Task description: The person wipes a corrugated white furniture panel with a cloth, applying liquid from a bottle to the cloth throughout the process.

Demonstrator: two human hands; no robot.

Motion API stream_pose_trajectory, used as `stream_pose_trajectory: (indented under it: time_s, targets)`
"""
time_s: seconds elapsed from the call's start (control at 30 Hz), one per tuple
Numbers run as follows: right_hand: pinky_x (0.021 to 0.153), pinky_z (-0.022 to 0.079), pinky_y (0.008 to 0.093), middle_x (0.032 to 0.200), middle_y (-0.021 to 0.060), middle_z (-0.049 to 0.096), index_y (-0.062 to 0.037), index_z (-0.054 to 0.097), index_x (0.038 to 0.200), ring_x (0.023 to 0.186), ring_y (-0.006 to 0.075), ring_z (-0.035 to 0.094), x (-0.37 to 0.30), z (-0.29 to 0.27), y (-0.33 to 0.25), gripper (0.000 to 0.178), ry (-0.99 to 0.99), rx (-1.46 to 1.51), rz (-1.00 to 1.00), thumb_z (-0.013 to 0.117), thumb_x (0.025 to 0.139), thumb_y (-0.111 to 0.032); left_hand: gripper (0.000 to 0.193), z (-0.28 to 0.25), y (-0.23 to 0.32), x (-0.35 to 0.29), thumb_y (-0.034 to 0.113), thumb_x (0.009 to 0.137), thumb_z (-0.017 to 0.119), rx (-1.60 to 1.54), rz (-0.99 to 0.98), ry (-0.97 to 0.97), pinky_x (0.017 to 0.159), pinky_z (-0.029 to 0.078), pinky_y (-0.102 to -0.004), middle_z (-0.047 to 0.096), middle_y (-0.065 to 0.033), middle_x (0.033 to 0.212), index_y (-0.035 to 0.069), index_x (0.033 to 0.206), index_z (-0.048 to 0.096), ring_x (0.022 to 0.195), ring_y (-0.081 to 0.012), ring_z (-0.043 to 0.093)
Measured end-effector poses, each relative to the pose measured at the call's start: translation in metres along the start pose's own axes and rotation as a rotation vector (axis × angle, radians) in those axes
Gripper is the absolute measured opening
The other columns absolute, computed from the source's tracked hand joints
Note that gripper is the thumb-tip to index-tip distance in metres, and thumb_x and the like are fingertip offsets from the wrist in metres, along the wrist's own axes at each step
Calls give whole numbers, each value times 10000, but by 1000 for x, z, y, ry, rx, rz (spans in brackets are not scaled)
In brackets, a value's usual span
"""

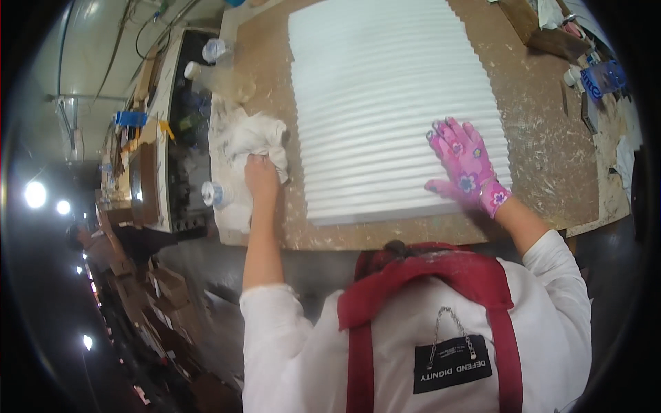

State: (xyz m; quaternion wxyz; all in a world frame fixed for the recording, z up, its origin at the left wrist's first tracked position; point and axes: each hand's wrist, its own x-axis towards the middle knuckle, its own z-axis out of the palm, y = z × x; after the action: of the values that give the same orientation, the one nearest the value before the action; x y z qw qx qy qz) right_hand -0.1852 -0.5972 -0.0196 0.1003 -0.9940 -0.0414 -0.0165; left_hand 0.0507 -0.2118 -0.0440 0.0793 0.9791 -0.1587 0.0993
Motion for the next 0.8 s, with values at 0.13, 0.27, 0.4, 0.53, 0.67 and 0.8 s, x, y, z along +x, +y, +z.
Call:
stream_pose_trajectory:
  time_s: [0.13, 0.27, 0.4, 0.53, 0.67, 0.8]
  targets:
    - [1181, 131, 487, 1491, 171, 366, -47, 428, 1413, 1435, 336, 240, -2, -5, 5, 841, -50, -1, 33, 543, 822, -634, 229, -25, 115, 29, 223, 808, 660, -171, 234, 187, 857, 475, -436, 624, -159, 1082, 30, 927, 690, 1024, -337, 589]
    - [1180, 138, 484, 1494, 169, 363, -57, 429, 1416, 1436, 333, 238, 3, -13, -2, 844, -75, 29, 39, 579, 805, -620, 253, 26, 174, 9, 182, 785, 683, -193, 461, 166, 929, 461, -450, 595, -141, 1202, 38, 992, 664, 1137, -361, 539]
    - [1179, 142, 484, 1498, 164, 360, -60, 428, 1417, 1434, 331, 243, 2, -13, 0, 851, -98, -14, 70, 592, 796, -619, 261, 27, 124, 17, 150, 871, 607, -264, 398, 169, 1020, 402, -460, 582, -192, 1225, -29, 1061, 620, 1165, -388, 511]
    - [1177, 143, 487, 1508, 155, 350, -63, 416, 1424, 1435, 325, 244, 1, -8, -2, 861, -99, -10, 44, 581, 800, -632, 294, 16, -3, 23, 178, 926, 554, -158, -53, -108, 994, 413, -461, 548, -247, 1257, -70, 1066, 625, 1147, -401, 516]
    - [1177, 139, 484, 1517, 149, 338, -62, 400, 1434, 1445, 322, 226, -5, 2, 7, 861, -68, -23, 52, 560, 815, -637, 306, -28, 83, 39, 177, 914, 567, -317, 40, 76, 1000, 404, -469, 553, -256, 1253, -55, 1106, 624, 1143, -414, 521]
    - [1183, 125, 471, 1524, 148, 325, -60, 389, 1441, 1451, 318, 211, -3, -2, 4, 852, -38, -27, 17, 539, 833, -637, 363, 15, 131, 23, 180, 906, 577, -219, 484, 14, 1021, 388, -470, 537, -251, 1282, -19, 1210, 583, 1180, -397, 507]
